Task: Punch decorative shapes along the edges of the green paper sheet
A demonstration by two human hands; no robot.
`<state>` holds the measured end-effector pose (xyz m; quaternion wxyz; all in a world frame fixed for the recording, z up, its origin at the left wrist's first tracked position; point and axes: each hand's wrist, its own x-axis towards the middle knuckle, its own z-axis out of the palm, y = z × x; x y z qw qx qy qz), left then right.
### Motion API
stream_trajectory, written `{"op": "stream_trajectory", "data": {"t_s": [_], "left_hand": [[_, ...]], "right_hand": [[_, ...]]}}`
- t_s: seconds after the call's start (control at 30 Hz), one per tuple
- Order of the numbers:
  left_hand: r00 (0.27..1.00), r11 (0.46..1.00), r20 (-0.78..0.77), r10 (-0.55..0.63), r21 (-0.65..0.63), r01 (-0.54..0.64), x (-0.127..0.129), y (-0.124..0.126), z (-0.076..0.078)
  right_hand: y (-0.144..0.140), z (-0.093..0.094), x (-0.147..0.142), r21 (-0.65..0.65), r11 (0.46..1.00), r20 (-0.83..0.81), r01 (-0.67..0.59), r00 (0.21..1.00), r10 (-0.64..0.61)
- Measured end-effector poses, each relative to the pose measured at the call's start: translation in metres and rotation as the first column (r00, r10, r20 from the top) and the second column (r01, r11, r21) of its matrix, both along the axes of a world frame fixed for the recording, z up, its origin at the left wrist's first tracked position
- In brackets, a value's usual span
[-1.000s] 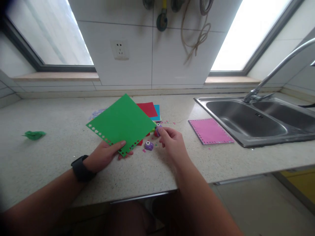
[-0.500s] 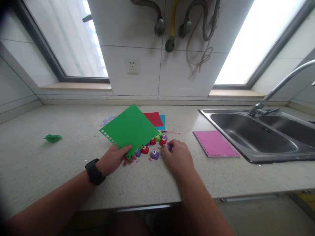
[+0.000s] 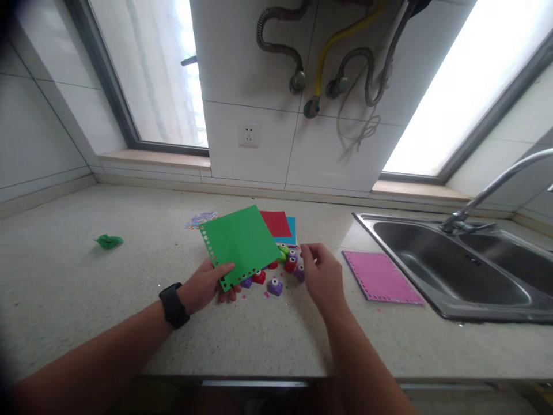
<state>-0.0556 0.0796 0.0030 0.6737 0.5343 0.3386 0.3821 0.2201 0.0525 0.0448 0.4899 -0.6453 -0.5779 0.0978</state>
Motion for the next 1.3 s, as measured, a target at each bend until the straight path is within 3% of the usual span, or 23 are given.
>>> {"op": "stream_trajectory", "data": {"t_s": [0.1,0.2,0.3,0.37,0.5,0.57,0.67,0.77,0.97,1.3], "left_hand": [[1.0,1.0,0.026,-0.012,-0.001,0.012,-0.001,0.001,0.001],[0.998,0.999,0.069,-0.014,-0.033,0.016,-0.001,0.002,-0.001],[0.995,0.997,0.088,-0.042,-0.054,0.047,-0.001,0.006,-0.005],[0.992,0.994,0.102,-0.071,-0.072,0.078,-0.002,0.007,-0.007],[0.989,0.989,0.127,-0.079,-0.111,0.094,-0.003,0.009,-0.007],[0.988,0.987,0.13,-0.087,-0.121,0.103,-0.003,0.01,-0.007],[0.983,0.976,0.154,-0.097,-0.179,0.124,-0.004,0.012,-0.008],[0.972,0.963,0.222,-0.082,-0.232,0.134,-0.005,0.014,-0.008],[0.955,0.981,0.292,-0.055,-0.165,0.106,-0.004,0.013,-0.007],[0.97,0.987,0.239,-0.038,-0.146,0.074,-0.003,0.009,-0.004]], "right_hand": [[0.014,0.021,-0.001,-0.018,0.983,-0.185,-0.183,0.967,0.177],[0.029,0.033,-0.007,-0.158,0.905,-0.227,-0.395,0.907,0.356],[0.036,0.031,-0.016,-0.207,0.789,-0.271,-0.579,0.809,0.522],[0.037,0.022,-0.022,-0.153,0.755,-0.354,-0.638,0.748,0.561],[0.034,0.003,-0.024,-0.059,0.829,-0.543,-0.556,0.714,0.441],[0.033,-0.002,-0.023,-0.053,0.826,-0.573,-0.561,0.695,0.435],[0.033,-0.003,-0.024,-0.096,0.807,-0.515,-0.583,0.723,0.461],[0.033,-0.002,-0.027,-0.078,0.821,-0.486,-0.565,0.741,0.464],[0.034,-0.002,-0.028,0.002,0.862,-0.476,-0.506,0.758,0.446],[0.036,-0.002,-0.028,-0.004,0.865,-0.46,-0.503,0.768,0.445]]}}
